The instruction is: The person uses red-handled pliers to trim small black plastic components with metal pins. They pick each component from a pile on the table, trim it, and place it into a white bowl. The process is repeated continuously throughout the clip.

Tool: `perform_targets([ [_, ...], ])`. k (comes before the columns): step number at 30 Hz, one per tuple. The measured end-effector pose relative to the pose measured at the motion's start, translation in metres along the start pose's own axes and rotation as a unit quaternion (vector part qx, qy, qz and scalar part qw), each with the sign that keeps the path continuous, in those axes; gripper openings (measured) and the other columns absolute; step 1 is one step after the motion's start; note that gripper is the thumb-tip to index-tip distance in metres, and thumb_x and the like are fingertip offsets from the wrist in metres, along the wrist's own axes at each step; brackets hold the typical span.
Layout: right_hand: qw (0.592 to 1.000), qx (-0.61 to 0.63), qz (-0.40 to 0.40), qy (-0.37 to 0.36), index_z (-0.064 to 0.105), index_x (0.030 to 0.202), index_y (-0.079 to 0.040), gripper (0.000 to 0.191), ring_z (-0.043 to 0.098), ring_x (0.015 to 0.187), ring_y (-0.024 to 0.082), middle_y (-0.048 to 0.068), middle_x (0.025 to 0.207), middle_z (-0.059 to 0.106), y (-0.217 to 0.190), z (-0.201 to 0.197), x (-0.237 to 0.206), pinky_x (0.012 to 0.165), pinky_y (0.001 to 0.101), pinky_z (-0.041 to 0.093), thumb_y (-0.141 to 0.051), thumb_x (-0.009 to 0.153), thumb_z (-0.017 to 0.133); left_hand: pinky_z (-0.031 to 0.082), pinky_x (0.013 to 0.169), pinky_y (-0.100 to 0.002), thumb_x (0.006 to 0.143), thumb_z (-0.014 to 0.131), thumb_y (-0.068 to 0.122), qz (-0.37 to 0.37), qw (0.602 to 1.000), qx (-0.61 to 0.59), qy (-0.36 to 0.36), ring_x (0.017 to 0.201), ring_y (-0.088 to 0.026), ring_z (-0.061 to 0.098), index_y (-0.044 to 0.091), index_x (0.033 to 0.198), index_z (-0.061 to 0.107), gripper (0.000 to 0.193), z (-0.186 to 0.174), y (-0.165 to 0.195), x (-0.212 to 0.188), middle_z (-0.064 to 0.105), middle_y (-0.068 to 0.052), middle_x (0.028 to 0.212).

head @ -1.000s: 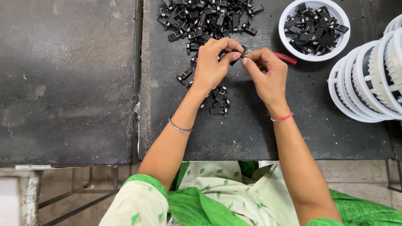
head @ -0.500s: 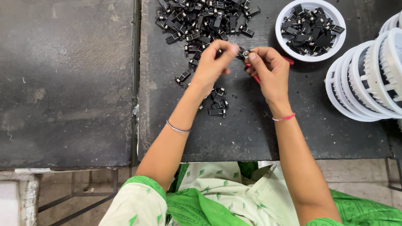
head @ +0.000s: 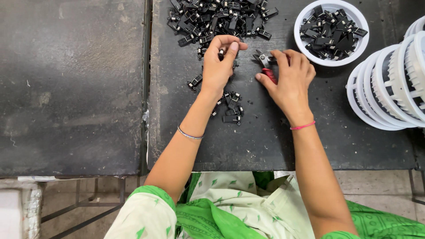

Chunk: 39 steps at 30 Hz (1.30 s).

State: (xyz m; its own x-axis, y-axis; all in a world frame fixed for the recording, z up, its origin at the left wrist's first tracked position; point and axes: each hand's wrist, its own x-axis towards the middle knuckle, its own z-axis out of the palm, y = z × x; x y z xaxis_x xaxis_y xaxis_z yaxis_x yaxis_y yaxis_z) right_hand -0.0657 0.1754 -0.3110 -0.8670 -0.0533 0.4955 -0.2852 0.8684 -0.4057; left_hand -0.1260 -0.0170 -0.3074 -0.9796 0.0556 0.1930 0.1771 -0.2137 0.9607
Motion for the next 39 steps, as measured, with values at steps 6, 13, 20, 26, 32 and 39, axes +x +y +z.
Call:
perform_targets([
  [6,0.994,-0.104,-0.01,0.026,0.058,0.14,-0.007,0.066,0.04,0.129,0.041,0.02,0.137,0.05,0.007,0.015,-0.006,0.1,0.0646,0.026,-0.045,0.093,0.081,0.035,0.049,-0.018,0.101,0.067,0.018,-0.01,1.0,0.021,0.006,0.067,0.001,0.048,0.007,0.114,0.07,0.018,-0.003,-0.009,0.0,0.074,0.002,0.098],
  [13,0.996,-0.089,0.02,0.011,0.058,0.138,-0.007,0.045,0.051,0.118,0.037,0.017,0.122,0.055,0.008,0.011,-0.004,0.105,0.0568,0.036,-0.035,0.106,0.071,0.039,0.058,-0.018,0.101,0.074,0.017,-0.005,1.0,-0.005,-0.013,0.076,0.0,0.054,0.004,0.116,0.075,0.02,-0.003,-0.02,0.001,0.075,0.001,0.097],
  [20,0.989,0.126,0.062,0.044,0.059,0.142,-0.011,0.039,0.058,0.105,0.036,0.014,0.119,0.055,-0.016,-0.001,0.002,0.088,0.0446,0.047,-0.033,0.111,0.066,0.03,0.046,-0.018,0.097,0.073,0.02,-0.058,0.998,-0.009,-0.024,0.06,0.001,0.043,0.006,0.113,0.076,0.021,-0.007,-0.004,-0.006,0.073,0.002,0.091],
  [26,0.997,0.051,-0.04,0.048,0.066,0.136,-0.014,0.045,0.054,0.096,0.029,0.008,0.105,0.057,-0.038,-0.004,0.007,0.087,0.0433,0.044,-0.037,0.1,0.079,0.03,0.047,-0.018,0.098,0.073,0.019,-0.062,0.998,-0.013,-0.025,0.061,0.001,0.045,0.007,0.113,0.076,0.02,-0.017,0.004,-0.003,0.072,0.002,0.09],
  [32,0.997,0.036,-0.051,0.044,0.067,0.136,-0.016,0.047,0.052,0.099,0.028,0.007,0.108,0.058,-0.043,-0.001,0.009,0.088,0.0421,0.041,-0.04,0.098,0.08,0.032,0.047,-0.019,0.097,0.073,0.018,-0.059,0.998,-0.009,-0.023,0.062,0.001,0.048,0.007,0.112,0.075,0.019,-0.023,0.007,-0.001,0.074,0.002,0.091],
  [39,0.997,0.037,-0.057,0.039,0.067,0.137,-0.016,0.049,0.052,0.099,0.028,0.007,0.108,0.059,-0.042,-0.001,0.008,0.088,0.0422,0.041,-0.042,0.098,0.081,0.031,0.046,-0.019,0.097,0.072,0.017,-0.06,0.998,-0.009,-0.035,0.059,0.001,0.045,0.005,0.111,0.075,0.019,-0.023,0.009,-0.002,0.073,0.002,0.089],
])
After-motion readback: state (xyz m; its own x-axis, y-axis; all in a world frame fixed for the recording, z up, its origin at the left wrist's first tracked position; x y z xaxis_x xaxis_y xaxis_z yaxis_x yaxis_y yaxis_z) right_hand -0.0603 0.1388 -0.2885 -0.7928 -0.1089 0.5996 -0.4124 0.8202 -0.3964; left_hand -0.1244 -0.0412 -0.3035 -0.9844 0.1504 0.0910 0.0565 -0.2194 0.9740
